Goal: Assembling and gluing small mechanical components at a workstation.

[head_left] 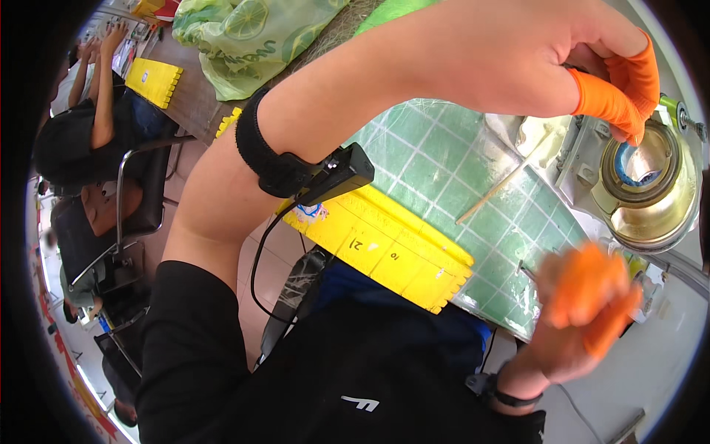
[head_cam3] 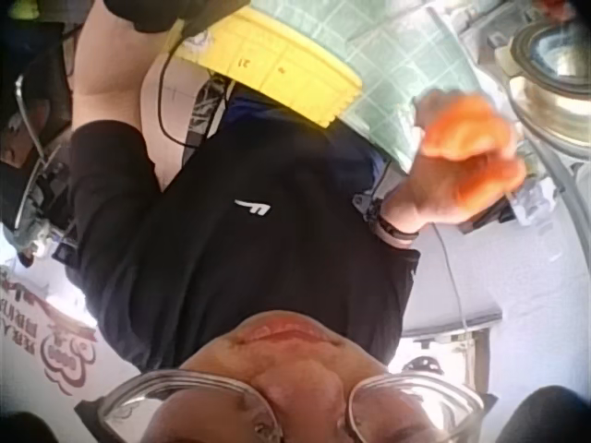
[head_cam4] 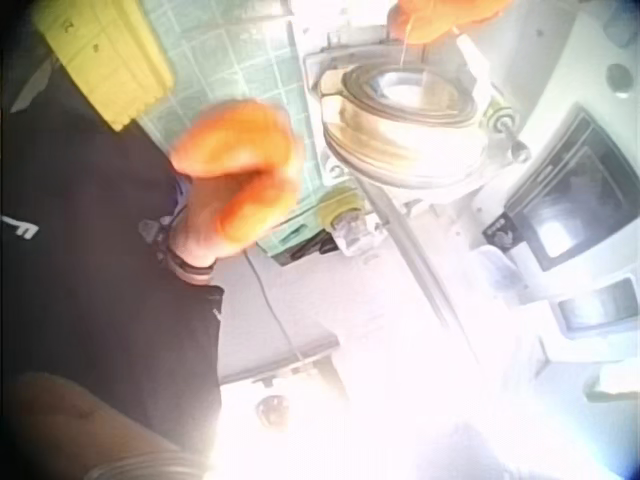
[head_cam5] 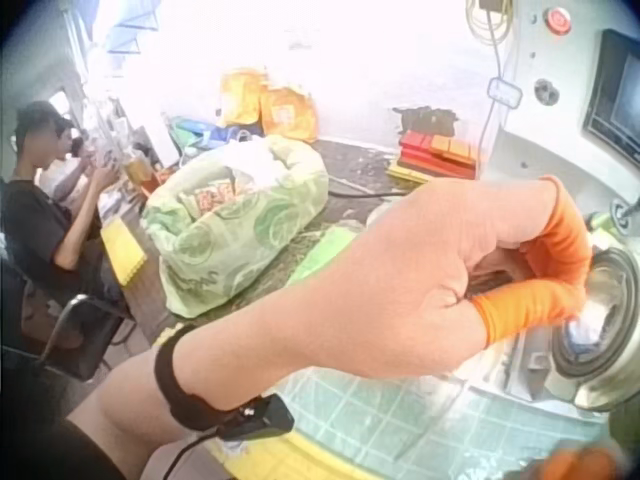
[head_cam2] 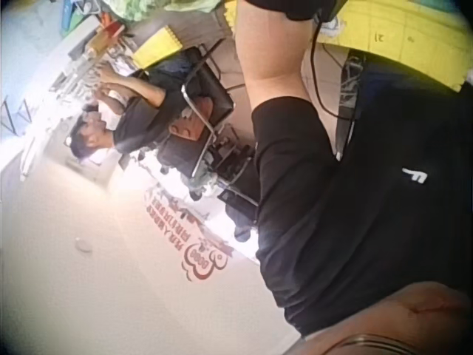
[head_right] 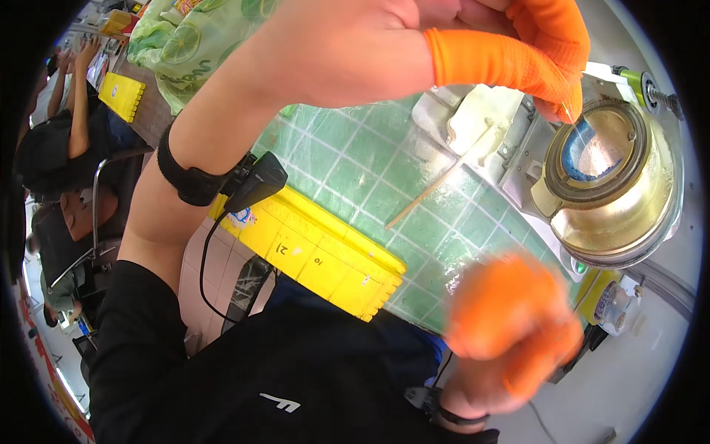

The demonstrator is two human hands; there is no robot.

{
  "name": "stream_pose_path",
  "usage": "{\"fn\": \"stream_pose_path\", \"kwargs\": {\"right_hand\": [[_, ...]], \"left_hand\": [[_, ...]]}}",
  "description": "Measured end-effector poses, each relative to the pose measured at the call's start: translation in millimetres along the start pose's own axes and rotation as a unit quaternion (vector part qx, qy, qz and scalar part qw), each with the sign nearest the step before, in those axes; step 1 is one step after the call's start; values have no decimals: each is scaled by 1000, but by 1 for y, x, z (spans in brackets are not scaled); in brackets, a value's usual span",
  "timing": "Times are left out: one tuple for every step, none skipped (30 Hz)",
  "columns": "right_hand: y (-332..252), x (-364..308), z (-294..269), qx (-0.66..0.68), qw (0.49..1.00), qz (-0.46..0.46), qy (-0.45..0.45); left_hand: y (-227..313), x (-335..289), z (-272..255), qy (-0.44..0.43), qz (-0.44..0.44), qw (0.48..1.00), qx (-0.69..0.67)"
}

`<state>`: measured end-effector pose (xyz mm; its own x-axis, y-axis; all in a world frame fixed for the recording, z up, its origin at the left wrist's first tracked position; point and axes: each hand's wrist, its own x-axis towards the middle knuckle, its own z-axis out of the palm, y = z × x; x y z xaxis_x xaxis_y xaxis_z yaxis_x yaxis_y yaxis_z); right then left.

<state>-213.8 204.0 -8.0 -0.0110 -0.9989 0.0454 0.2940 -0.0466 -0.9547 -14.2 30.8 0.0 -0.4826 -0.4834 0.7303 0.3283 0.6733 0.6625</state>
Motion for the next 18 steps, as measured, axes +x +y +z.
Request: {"fn": "stream_pose_path", "kwargs": {"right_hand": [[-9, 0, -40, -140, 978, -139, -64], [-22, -6, -68, -293, 918, -259, 64], [-60, -13, -111, -437, 827, -308, 172], [-75, -10, -124, -488, 745, -339, 301], [-87, -10, -135, -532, 637, -362, 425], [-97, -10, -157, -538, 623, -315, 472], [-110, -15, -184, -545, 601, -270, 519], [-122, -22, -216, -546, 635, -227, 497], [-130, -28, -248, -546, 666, -182, 474], [-136, -30, -267, -500, 728, -84, 462], [-134, -40, -326, -390, 786, -82, 473], [-131, -45, -341, -417, 776, -73, 468], [-131, -42, -346, -439, 770, -66, 459], [-133, -35, -329, -438, 771, -72, 457], [-139, -33, -310, -382, 787, -150, 461], [-149, -31, -290, -322, 794, -230, 462], [-164, -27, -281, -318, 793, -238, 462], [-180, -25, -274, -239, 841, -273, 402]], "left_hand": [[-4, -3, 0, 11, -3, 1000, -12], [-15, 0, -3, 12, -2, 1000, -13], [-30, 5, -9, -18, 21, 999, 15], [-38, 9, -11, -52, 39, 997, 50], [-38, 9, -6, -52, 42, 997, 42], [-25, 7, -7, -50, 69, 995, 58], [-18, 6, -8, -48, 100, 991, 70], [-28, 6, -8, -46, 107, 991, 68], [-46, 6, -6, -48, 94, 994, -4], [-55, 8, -6, -49, 82, 993, -75], [-49, 10, -8, -50, 89, 992, -76], [-41, 10, -10, -63, 65, 995, -37], [-29, 10, -11, -76, 41, 996, 11], [-25, 9, -8, -75, 45, 996, 15], [-22, 6, -2, -42, 4, 999, 4], [-23, 6, 2, -12, -34, 999, -9], [-22, 7, 1, -13, -26, 1000, -4], [-21, 7, 0, -23, -10, 999, 30]]}}
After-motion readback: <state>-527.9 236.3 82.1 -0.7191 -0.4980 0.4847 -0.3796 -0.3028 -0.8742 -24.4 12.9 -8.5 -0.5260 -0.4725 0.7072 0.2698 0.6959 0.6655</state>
